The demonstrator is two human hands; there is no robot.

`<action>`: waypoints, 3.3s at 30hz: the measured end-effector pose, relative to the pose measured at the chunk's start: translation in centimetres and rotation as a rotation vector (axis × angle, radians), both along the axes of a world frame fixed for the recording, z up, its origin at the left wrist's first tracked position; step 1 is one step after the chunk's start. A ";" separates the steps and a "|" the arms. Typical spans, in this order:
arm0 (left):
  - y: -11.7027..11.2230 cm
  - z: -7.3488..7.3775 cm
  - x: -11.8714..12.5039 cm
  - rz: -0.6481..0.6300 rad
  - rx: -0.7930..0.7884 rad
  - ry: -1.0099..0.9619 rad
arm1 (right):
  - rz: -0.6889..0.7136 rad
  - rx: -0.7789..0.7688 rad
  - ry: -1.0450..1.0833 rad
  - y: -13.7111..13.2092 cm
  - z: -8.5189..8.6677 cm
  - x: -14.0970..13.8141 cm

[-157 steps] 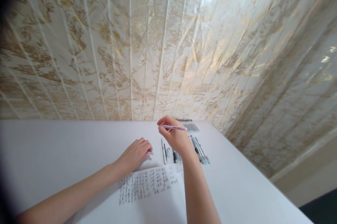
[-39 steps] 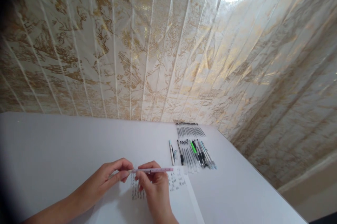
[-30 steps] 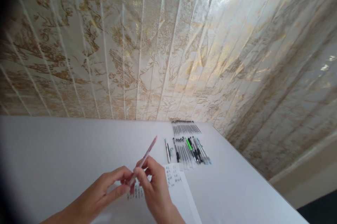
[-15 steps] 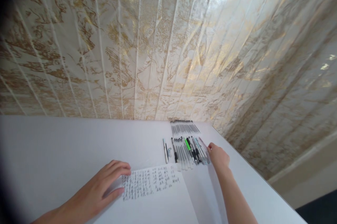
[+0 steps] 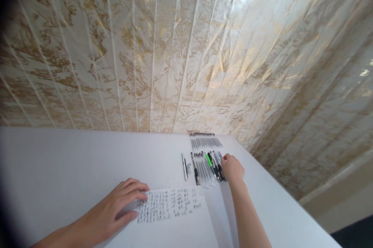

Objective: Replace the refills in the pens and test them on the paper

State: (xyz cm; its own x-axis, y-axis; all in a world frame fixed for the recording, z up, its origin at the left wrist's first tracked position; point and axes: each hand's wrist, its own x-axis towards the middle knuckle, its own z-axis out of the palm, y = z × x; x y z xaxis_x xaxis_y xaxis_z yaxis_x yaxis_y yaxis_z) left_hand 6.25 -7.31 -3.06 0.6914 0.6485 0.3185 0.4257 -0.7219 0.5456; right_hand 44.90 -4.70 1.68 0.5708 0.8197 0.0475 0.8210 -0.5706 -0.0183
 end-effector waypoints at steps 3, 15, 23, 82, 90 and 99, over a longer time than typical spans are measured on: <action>0.0 0.3 0.0 -0.016 -0.027 0.004 | 0.120 0.004 0.011 1.1 1.0 -3.8; 0.4 1.3 -0.2 0.038 0.020 0.012 | 0.389 -0.200 -0.001 1.1 1.6 -14.0; 1.1 0.9 0.2 0.190 0.359 0.006 | 0.659 -0.170 0.027 -0.8 2.2 -19.2; 3.2 1.0 -1.9 0.447 -0.100 -0.258 | 0.993 0.249 0.192 -0.7 4.2 -18.7; 3.1 1.0 -1.9 0.435 -0.082 -0.259 | 1.080 0.270 0.084 -0.5 4.3 -18.5; 3.3 0.9 -1.9 0.392 0.053 -0.164 | 1.108 0.264 -0.051 -0.2 3.8 -18.2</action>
